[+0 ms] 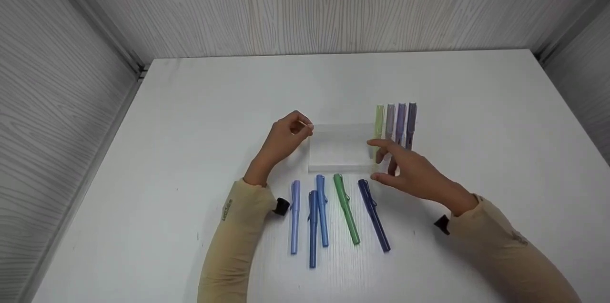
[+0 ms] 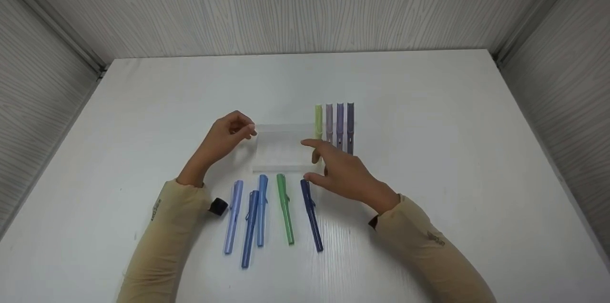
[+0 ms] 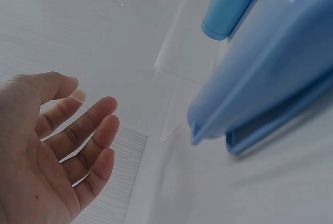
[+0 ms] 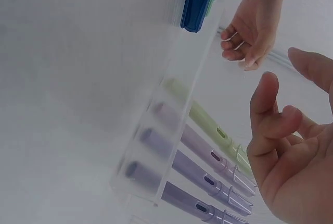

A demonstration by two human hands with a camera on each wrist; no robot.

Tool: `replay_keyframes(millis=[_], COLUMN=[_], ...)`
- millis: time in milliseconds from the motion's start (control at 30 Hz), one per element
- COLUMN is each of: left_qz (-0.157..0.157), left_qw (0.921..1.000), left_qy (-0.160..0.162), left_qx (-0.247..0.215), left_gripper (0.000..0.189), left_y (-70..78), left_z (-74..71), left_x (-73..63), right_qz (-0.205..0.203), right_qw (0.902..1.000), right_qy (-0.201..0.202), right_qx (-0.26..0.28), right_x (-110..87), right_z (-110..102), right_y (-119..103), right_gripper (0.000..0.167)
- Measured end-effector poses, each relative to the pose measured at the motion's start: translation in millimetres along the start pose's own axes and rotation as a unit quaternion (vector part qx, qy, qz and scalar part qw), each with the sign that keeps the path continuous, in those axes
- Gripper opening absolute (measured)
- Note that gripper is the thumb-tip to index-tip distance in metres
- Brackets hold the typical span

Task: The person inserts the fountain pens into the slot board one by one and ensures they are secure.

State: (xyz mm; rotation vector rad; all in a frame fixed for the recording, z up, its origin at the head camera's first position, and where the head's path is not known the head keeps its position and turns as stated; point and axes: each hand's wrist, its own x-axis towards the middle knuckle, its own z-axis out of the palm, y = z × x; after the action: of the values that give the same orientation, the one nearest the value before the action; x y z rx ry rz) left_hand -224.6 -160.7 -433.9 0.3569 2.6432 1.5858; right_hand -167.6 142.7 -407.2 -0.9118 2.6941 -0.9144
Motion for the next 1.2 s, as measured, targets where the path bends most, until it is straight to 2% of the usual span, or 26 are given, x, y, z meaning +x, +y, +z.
replay_keyframes(millis=[133, 300, 667, 1000, 1200], left_qz=[-0.002, -0.002, -0.001, -0.005, -0.003], left_qw=[1.0, 1.0, 1.0, 1.0, 1.0], left_qy=[0.0, -0.002, 0.0, 0.003, -0.001], left_qx=[-0.001, 0.001, 0.002, 0.006, 0.005], left_gripper=[0.018, 0.018, 0.018, 0.016, 0.017], left_y=[0.1, 0.0, 1.0, 1.6, 1.5], left_z=[-0.6, -0.8, -0.5, -1.4, -1.3], left_x=[0.7, 0.8, -0.2, -0.5, -1.6], right_qz=[-0.001, 0.02, 0.06, 0.06, 0.055], right_qw=[0.999, 0.9948, 0.9772, 0.9692, 0.9695], right_qy=[-0.043, -0.098, -0.202, -0.238, -0.238], right_qx=[0.007, 0.018, 0.026, 0.017, -0.017], right_x=[-2.3, -4.3, -2.2, -1.0, -0.7], right_z=[0.1, 0.6, 3.5, 5.6, 9.2], right_y=[1.0, 2.5, 6.7, 5.0, 4.9], right_gripper=[0.073, 0.076, 0.075, 0.073, 0.073])
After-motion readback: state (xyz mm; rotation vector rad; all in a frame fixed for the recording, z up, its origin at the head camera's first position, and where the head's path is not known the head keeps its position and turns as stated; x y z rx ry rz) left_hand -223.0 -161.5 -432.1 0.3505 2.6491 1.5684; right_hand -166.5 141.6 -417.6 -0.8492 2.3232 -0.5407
